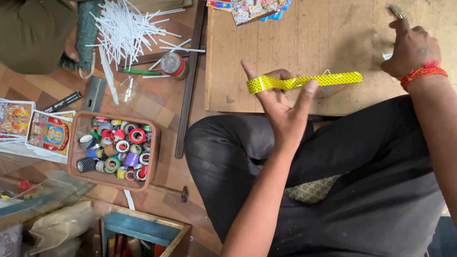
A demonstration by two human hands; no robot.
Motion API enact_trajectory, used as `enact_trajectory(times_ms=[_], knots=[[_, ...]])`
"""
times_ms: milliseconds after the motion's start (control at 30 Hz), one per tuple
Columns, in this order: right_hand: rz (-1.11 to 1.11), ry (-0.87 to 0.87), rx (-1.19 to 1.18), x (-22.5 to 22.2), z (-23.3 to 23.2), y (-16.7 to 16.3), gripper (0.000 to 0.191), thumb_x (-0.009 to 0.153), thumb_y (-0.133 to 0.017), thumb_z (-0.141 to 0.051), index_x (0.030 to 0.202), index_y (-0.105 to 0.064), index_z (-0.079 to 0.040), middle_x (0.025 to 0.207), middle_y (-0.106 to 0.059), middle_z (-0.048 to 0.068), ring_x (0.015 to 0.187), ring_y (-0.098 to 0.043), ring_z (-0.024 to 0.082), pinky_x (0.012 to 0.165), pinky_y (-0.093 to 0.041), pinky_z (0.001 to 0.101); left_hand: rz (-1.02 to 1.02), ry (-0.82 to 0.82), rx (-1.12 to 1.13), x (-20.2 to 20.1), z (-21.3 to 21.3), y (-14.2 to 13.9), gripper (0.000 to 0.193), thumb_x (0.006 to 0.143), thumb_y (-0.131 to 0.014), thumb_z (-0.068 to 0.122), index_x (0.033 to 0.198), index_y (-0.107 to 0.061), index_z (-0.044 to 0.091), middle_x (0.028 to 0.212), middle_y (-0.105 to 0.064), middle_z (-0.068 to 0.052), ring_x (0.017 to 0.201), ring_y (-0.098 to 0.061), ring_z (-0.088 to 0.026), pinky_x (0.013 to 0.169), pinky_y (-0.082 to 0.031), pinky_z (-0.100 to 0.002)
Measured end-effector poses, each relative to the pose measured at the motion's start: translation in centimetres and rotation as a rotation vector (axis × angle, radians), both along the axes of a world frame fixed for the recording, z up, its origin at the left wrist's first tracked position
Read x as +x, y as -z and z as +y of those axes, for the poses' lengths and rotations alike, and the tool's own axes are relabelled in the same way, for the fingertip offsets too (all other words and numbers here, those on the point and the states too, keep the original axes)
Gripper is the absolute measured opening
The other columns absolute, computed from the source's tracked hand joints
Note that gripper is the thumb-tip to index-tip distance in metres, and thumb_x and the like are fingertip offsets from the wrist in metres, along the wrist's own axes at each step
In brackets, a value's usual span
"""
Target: The person wraps small printed cards with yellow patterned tape, smoothing the tape along the edges and folding it over the sides. They handle each card individually, applying tape to the front and edges, then placing the finished cards into a stack.
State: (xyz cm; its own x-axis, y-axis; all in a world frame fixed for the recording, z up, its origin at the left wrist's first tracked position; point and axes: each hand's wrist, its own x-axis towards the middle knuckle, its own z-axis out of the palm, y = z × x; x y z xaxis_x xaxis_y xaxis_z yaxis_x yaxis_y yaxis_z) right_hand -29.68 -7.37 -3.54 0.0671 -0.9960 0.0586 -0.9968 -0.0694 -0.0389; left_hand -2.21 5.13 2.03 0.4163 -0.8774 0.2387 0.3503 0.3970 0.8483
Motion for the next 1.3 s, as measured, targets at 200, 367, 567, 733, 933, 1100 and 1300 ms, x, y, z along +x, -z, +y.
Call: enact_trajectory(times_ms=[200,367,567,733,933,1100,1300], knots=[[-0.243,0.080,-0.014,0.4,-0.1,-0.4,0.054,0.090,-0.068,-0.005,0.139,-0.048,-0.004,0.095,-0.070,0.030,0.092,-0.067,0.050,0.086,-0.056,0.0547,-0.044,0.015,0.029,0.0,-0.3,0.4,0.119,0.093,-0.079,0.014,0.173,0.008,0.006,0.117,-0.049,-0.005,0.109,-0.049,-0.015,0.110,-0.043,-0.034],[-1.619,0.174,0.084,1.8,1.8,-4.2,0.038,0.098,-0.056,0.010,0.135,-0.050,0.003,0.100,-0.073,0.017,0.090,-0.074,0.029,0.082,-0.062,0.0398,-0.035,0.041,0.038,-0.2,-0.5,0.5,0.117,0.095,-0.077,0.014,0.174,0.009,0.007,0.111,-0.048,-0.004,0.105,-0.048,-0.014,0.106,-0.044,-0.033],[-1.873,-0.076,-0.037,8.5,10.7,-10.9,0.021,0.109,-0.050,0.009,0.126,-0.042,-0.001,0.096,-0.066,0.014,0.085,-0.070,0.023,0.079,-0.061,0.0319,-0.030,0.050,0.039,-0.1,-0.8,0.4,0.115,0.096,-0.076,0.014,0.174,0.008,0.007,0.113,-0.046,-0.002,0.105,-0.046,-0.014,0.106,-0.041,-0.031],[-1.372,-0.310,-0.148,12.5,12.0,-13.5,0.023,0.115,-0.054,0.008,0.127,-0.037,-0.002,0.103,-0.065,0.014,0.095,-0.072,0.021,0.087,-0.064,0.0318,-0.061,0.072,0.056,0.2,-0.3,0.4,0.116,0.096,-0.076,0.015,0.173,0.010,0.007,0.111,-0.048,-0.002,0.102,-0.046,-0.014,0.106,-0.041,-0.031],[-1.262,-0.362,-0.186,13.0,12.2,-12.4,0.028,0.116,-0.055,0.013,0.128,-0.033,0.000,0.107,-0.054,0.012,0.096,-0.067,0.022,0.089,-0.061,0.0298,-0.076,0.065,0.040,0.4,-0.2,0.5,0.116,0.097,-0.076,0.017,0.175,0.008,0.007,0.106,-0.048,-0.002,0.099,-0.046,-0.013,0.108,-0.041,-0.033],[-1.203,-0.328,-0.193,13.1,12.5,-12.3,0.028,0.116,-0.058,0.008,0.126,-0.033,0.001,0.110,-0.058,0.013,0.099,-0.072,0.021,0.085,-0.061,0.0276,-0.054,0.074,0.056,0.3,-0.1,0.6,0.116,0.096,-0.077,0.020,0.174,0.008,0.007,0.110,-0.047,-0.002,0.104,-0.046,-0.014,0.107,-0.042,-0.033],[-1.076,-0.313,-0.300,13.9,12.7,-12.4,0.029,0.115,-0.059,0.008,0.122,-0.031,0.003,0.109,-0.064,0.018,0.097,-0.072,0.024,0.080,-0.060,0.0281,-0.039,0.071,0.042,0.2,-0.1,1.0,0.115,0.098,-0.076,0.022,0.176,0.007,0.007,0.106,-0.046,-0.001,0.098,-0.045,-0.012,0.108,-0.040,-0.033]])
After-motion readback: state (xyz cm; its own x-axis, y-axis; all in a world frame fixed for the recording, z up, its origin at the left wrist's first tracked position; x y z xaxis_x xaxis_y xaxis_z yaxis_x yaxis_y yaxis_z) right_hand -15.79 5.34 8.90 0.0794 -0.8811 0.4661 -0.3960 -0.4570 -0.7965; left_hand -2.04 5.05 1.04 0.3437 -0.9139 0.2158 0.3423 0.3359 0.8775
